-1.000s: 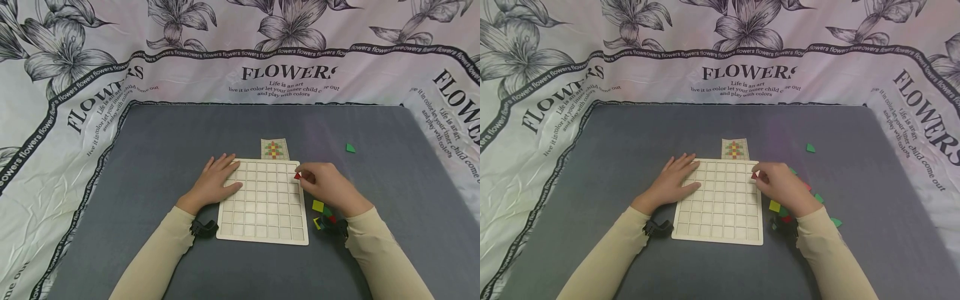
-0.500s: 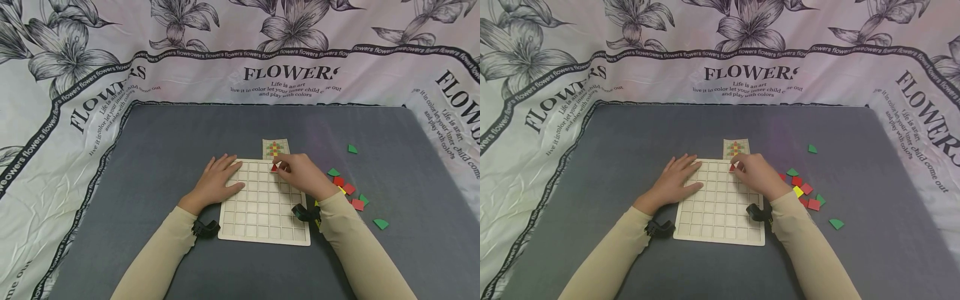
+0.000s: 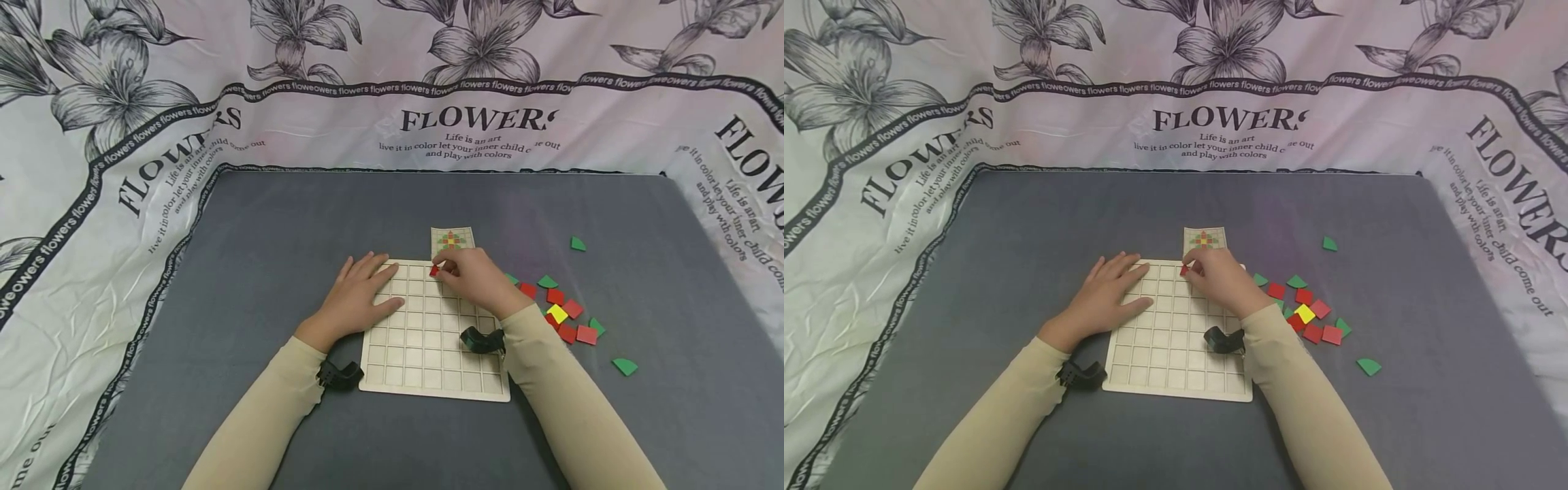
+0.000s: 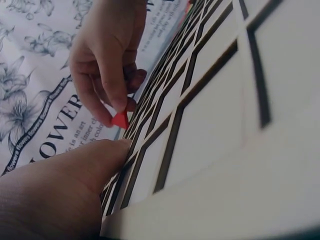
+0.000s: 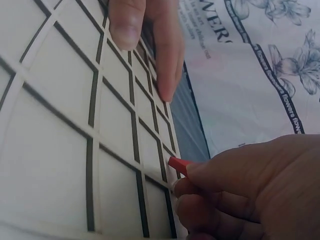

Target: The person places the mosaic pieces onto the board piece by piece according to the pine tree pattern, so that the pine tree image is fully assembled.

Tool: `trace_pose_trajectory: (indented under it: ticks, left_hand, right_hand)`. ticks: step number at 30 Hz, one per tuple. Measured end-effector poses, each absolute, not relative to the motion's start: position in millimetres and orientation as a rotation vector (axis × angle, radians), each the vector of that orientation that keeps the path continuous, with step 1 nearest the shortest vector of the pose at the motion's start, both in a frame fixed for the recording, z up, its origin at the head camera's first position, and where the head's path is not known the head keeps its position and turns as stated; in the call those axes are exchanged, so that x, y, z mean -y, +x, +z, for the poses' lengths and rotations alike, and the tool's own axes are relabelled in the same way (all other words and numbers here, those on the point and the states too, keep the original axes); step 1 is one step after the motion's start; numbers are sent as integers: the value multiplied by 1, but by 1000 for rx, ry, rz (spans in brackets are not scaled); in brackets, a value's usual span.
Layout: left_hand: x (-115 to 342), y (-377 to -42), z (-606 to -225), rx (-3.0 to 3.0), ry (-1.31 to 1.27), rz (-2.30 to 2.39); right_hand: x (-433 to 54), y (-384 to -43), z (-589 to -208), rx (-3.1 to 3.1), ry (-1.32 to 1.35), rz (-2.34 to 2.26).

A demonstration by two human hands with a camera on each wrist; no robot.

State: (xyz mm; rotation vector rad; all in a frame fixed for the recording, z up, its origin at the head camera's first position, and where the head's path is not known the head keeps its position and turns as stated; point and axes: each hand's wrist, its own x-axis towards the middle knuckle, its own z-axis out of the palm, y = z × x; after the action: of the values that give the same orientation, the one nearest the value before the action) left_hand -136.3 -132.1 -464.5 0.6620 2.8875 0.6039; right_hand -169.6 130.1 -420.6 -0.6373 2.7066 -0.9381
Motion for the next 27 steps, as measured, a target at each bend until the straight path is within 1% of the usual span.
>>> trace_pose_trajectory:
  ticks: [11,27]
  left_hand:
    - [129,-135,-465,-2915,646,596]
    - [128,-134,-464,-2912,644,624]
  right_hand:
    - [-126,-172,-423,-2691,-629,-924]
    - [-121,-169,-423,-2776,-755,-813]
